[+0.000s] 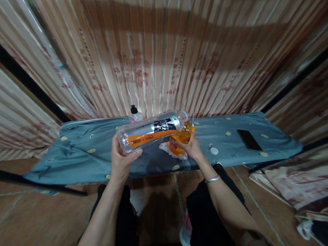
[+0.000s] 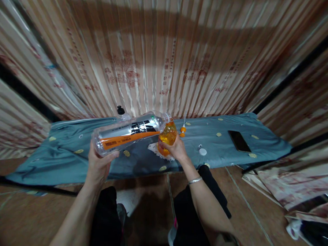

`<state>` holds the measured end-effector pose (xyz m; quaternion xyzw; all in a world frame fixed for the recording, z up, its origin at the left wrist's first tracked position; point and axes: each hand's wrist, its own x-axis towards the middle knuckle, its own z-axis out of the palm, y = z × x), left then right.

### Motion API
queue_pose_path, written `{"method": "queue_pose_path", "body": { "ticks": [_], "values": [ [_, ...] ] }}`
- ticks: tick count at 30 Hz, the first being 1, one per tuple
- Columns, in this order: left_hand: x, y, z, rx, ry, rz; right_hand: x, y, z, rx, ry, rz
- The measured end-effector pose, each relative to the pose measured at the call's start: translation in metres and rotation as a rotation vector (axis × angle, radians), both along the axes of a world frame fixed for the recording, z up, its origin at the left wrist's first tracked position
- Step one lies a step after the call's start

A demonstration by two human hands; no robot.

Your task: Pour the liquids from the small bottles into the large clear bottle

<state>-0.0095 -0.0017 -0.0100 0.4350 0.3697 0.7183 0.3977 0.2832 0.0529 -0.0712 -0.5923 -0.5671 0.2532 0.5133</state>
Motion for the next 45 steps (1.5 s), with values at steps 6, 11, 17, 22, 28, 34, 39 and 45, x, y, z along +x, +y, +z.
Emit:
{"method": "queue_pose_path", "body": {
  "ticks": [6, 11, 17, 22, 28, 34, 39, 45],
  "values": [
    [-0.0009, 0.0005, -0.0018, -0.009, -0.007, 0.002, 0.0009, 0.0009, -0.0003, -0.034, -0.021, -0.010],
    [-0.0004, 0.0004, -0.0010, -0.022, -0.013, -0.010, 0.0002, -0.0003, 0.0020, -0.032, -0.021, -0.002],
    [-0.0021, 0.0007, -0.0017, -0.005, 0.002, -0.015, -0.0010, -0.0004, 0.0003, -0.015, -0.006, -0.021],
    [-0.0024, 0.0009, -0.0025, 0.005, 0.011, -0.017, -0.0005, 0.0001, -0.0003, -0.015, 0.002, -0.013],
    [-0.0009, 0.0005, -0.0013, -0.002, -0.005, 0.002, -0.0002, -0.0007, 0.0015, -0.020, -0.006, -0.020],
    [-0.0013, 0.0006, -0.0019, -0.011, 0.004, -0.001, -0.0009, -0.0019, 0.0032, -0.029, -0.006, -0.012],
    [-0.0021, 0.0012, -0.0028, 0.002, 0.002, 0.002, -0.0004, -0.0005, 0.0009, -0.023, -0.003, -0.020],
    [-0.0019, 0.0013, -0.0035, -0.005, -0.011, -0.006, 0.0005, 0.0004, 0.0003, -0.008, -0.006, 0.001]
  ]
}}
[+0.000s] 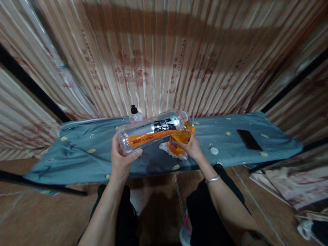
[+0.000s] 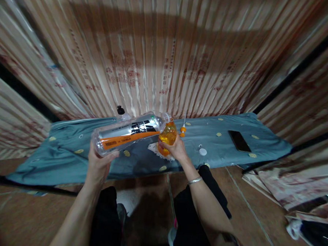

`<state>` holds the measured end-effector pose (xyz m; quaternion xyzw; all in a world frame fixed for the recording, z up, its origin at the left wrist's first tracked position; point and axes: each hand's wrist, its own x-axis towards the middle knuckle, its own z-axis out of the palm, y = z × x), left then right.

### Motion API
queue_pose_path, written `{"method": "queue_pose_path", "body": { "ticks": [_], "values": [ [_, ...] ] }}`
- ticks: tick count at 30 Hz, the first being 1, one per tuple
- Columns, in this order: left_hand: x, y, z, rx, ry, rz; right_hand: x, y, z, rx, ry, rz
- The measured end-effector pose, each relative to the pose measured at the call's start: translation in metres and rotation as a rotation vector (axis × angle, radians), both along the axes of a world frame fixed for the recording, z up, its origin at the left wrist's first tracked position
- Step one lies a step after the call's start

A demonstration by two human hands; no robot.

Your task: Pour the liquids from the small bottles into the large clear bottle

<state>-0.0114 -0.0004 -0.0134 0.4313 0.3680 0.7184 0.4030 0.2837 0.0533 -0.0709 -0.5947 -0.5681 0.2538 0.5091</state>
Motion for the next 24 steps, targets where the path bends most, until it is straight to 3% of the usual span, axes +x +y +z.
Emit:
{"method": "queue_pose_path", "body": {
  "ticks": [24],
  "values": [
    [-0.0009, 0.0006, -0.0008, 0.000, 0.012, 0.000, -0.0002, -0.0009, -0.0008, 0.001, 0.003, -0.014]
  ]
}}
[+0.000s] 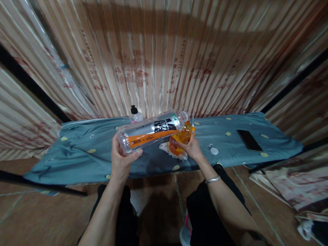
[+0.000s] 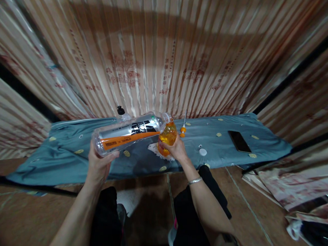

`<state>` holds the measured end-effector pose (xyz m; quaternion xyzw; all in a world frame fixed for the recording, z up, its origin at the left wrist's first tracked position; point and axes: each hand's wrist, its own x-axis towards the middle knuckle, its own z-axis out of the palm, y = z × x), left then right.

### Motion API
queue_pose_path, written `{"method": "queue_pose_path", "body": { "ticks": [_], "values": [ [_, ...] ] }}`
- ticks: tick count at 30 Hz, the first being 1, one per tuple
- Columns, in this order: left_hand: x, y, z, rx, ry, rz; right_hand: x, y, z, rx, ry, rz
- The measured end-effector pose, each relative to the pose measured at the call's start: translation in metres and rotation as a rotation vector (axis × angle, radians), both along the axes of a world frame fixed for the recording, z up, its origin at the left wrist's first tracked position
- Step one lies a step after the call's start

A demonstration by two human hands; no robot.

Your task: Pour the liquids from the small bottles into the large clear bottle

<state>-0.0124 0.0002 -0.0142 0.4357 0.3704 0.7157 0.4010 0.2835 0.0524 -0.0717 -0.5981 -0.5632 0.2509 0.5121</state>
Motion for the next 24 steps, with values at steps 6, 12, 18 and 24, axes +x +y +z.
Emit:
{"method": "queue_pose_path", "body": {
  "ticks": [6, 12, 18, 24],
  "values": [
    [0.0013, -0.0012, 0.0024, 0.001, 0.001, 0.003, -0.0006, 0.0001, 0.0003, 0.013, 0.001, 0.011],
    [0.0010, -0.0002, 0.0003, 0.000, 0.013, 0.006, -0.0003, -0.0001, 0.0006, 0.012, -0.006, 0.008],
    [0.0020, -0.0009, 0.0013, 0.006, 0.006, 0.004, 0.0004, -0.0005, 0.0016, -0.002, -0.005, 0.003],
    [0.0007, -0.0012, 0.0010, 0.001, -0.005, -0.011, 0.0006, 0.0001, 0.0013, -0.007, -0.006, 0.009]
  ]
}}
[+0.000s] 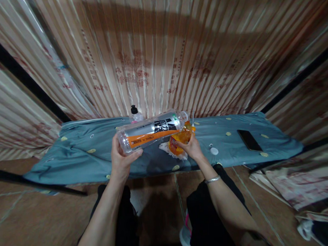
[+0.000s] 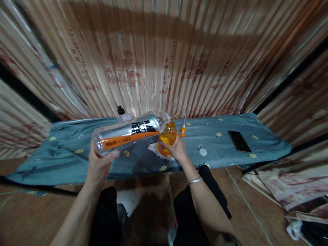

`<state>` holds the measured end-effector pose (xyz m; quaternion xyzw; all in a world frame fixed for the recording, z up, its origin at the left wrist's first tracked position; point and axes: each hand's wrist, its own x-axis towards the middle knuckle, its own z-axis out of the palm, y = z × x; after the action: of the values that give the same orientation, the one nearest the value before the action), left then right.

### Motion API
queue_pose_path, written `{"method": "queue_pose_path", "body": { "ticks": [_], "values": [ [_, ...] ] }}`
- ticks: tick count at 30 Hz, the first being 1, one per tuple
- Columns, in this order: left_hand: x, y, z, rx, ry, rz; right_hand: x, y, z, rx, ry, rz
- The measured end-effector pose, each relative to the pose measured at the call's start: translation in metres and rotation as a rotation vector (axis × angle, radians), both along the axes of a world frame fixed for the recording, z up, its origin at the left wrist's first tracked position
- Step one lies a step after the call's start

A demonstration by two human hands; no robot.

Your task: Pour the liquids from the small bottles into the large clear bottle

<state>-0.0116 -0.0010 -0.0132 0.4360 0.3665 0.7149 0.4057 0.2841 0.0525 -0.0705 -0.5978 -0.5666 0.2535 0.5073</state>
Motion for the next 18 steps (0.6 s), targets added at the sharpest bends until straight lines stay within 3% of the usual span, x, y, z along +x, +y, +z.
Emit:
{"method": "queue_pose_path", "body": {
  "ticks": [18],
  "values": [
    [0.0002, 0.0014, -0.0012, -0.002, 0.001, 0.018, -0.0021, -0.0022, 0.0025, 0.000, 0.019, 0.009]
  ]
}}
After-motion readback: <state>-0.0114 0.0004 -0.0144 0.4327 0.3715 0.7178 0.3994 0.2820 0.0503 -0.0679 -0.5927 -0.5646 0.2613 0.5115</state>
